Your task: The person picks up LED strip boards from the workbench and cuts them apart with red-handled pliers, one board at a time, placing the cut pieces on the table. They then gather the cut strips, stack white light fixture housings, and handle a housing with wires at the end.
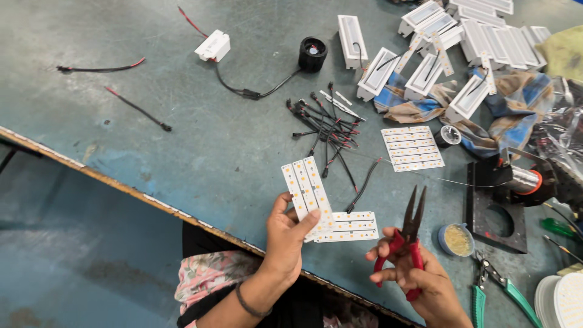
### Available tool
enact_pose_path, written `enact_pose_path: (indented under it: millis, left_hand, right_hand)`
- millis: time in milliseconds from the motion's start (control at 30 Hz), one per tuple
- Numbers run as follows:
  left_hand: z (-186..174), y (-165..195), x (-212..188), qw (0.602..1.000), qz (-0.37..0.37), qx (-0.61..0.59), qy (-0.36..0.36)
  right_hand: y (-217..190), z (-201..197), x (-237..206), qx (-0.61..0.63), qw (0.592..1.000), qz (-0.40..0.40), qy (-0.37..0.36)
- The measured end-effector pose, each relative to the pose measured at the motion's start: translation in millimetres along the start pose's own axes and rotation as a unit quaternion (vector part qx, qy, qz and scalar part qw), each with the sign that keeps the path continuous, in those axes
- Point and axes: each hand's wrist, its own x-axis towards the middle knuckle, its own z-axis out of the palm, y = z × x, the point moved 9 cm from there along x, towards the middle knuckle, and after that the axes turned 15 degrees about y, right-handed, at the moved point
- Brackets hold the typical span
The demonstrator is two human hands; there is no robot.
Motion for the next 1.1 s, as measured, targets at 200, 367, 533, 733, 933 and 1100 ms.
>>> enact_pose_path:
  millis: [200,367,533,733,933,1100]
  left_hand:
    - [10.4,15.5,-10.2,0.999,-0.005,0.002,-0.051]
    - [16.9,12.1,-18.1,0.989,-0.12,-0.088,-0.009]
    - [29.9,21.8,-7.4,0.998,-0.052,-0.03,-0.025]
    - [33.1,40.8,-2.5,0.997,0.034,-0.038,-0.054]
    - [33.8,41.3,-15.7,0.996,0.048,-0.054,-0.054]
    - [36.7,42.8,-21.8,0.993,0.084,-0.053,-0.063]
  right_hand:
    - [2.8,3.6,1.8,-0.006,1.0,-0.009,-0.004]
    - [14.4,17.0,1.5,-0.005,1.0,0.02,0.011]
    - [31.9,37.2,2.0,0.029,0.997,0.057,0.049]
    - [36.5,72.0,-3.9,0.011,0.997,0.077,0.013]
    - [24.0,90.2,-6.7,0.012,1.0,0.016,-0.01]
    - [18.5,90.6,-7.6,-0.005,1.0,-0.004,-0.006]
